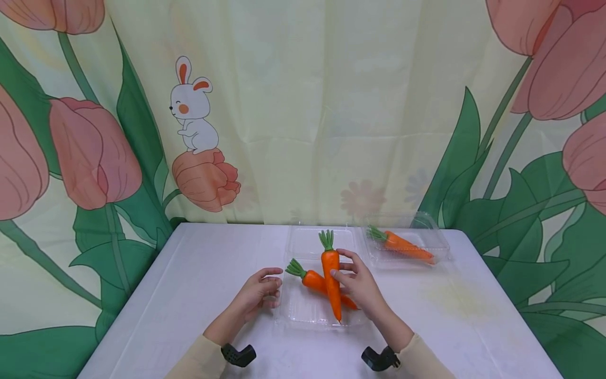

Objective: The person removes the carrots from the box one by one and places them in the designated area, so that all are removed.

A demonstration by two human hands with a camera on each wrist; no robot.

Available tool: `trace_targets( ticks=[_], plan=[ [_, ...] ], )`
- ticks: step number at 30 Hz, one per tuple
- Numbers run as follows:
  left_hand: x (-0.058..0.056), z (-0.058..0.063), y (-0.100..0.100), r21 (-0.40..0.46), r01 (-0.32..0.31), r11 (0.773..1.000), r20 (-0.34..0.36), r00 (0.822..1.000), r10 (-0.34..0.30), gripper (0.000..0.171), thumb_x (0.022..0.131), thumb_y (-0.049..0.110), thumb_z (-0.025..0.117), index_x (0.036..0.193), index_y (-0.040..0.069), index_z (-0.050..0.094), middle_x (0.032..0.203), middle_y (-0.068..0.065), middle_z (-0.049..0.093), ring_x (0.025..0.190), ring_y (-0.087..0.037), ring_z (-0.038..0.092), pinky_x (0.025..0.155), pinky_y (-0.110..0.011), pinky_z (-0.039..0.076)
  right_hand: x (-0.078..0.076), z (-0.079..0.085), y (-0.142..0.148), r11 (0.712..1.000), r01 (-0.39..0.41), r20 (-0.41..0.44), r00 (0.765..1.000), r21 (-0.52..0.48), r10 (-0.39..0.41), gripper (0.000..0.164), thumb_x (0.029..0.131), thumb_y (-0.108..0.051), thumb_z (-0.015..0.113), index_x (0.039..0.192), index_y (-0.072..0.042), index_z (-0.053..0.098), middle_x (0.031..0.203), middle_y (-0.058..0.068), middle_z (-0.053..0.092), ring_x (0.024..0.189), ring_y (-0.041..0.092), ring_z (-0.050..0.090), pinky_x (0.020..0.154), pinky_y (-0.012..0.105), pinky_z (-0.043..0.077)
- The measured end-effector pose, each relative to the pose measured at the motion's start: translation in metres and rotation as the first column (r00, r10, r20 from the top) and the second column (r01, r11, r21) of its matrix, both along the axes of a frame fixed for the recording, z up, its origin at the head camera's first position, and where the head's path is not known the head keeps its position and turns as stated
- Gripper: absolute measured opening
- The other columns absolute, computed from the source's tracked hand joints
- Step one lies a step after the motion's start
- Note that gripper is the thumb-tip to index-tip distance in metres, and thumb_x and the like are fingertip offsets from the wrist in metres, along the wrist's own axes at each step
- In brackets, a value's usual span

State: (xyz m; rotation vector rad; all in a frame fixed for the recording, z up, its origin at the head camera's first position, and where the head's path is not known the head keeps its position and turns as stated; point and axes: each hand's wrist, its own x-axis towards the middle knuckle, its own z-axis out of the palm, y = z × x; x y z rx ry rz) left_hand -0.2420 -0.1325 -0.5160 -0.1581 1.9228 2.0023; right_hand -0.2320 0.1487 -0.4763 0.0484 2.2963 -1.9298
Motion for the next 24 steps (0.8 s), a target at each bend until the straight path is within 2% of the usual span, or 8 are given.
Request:
trace_targets(
  ticks=[4, 9, 15, 24],
  plan=[
    [0.0, 0.0, 0.0, 0.001, -0.004, 1.0, -0.001, 1.0, 0.004, 0.047, 0.099, 0.012, 0.066, 0.142, 0.002, 0.051, 0.109, -0.013, 0.064, 0.077, -0.016, 0.061, 0.063, -0.026, 0.059, -0.001, 0.002, 0.003, 0.999, 0.018, 0.028, 0.999, -0.035, -0.017, 0.059, 0.099, -0.021, 0.07, 0.153, -0.02, 0.045, 0.137, 0.024, 0.057, 0.107, 0.03, 0.069, 0.081, 0.048, 0.063],
    [0.0, -0.001, 0.0, -0.008, -0.005, 1.0, 0.005, 1.0, 0.005, 0.046, 0.1, 0.012, 0.065, 0.143, 0.003, 0.051, 0.111, -0.014, 0.064, 0.078, -0.016, 0.061, 0.063, -0.026, 0.059, -0.001, 0.002, 0.009, 0.998, 0.033, 0.079, 0.996, -0.059, -0.028, 0.059, 0.099, -0.022, 0.07, 0.153, -0.025, 0.045, 0.139, 0.023, 0.057, 0.107, 0.029, 0.068, 0.083, 0.045, 0.062],
    [-0.001, 0.001, 0.0, -0.016, 0.004, 1.0, 0.006, 1.0, -0.004, 0.046, 0.1, 0.014, 0.065, 0.143, 0.004, 0.051, 0.111, -0.014, 0.064, 0.078, -0.016, 0.061, 0.064, -0.027, 0.059, -0.003, 0.006, 0.018, 0.994, 0.047, 0.099, 0.994, -0.099, -0.037, 0.059, 0.1, -0.025, 0.068, 0.154, -0.025, 0.043, 0.14, 0.023, 0.057, 0.108, 0.028, 0.068, 0.085, 0.045, 0.062],
    [-0.003, 0.0, -0.001, -0.01, 0.015, 1.0, 0.006, 1.0, -0.015, 0.047, 0.101, 0.014, 0.064, 0.144, 0.004, 0.051, 0.111, -0.013, 0.063, 0.079, -0.016, 0.061, 0.064, -0.027, 0.059, -0.002, 0.014, 0.03, 0.992, 0.047, 0.123, 0.992, -0.121, -0.032, 0.059, 0.1, -0.027, 0.068, 0.153, -0.021, 0.041, 0.14, 0.023, 0.058, 0.097, 0.023, 0.069, 0.082, 0.04, 0.062]
  ],
)
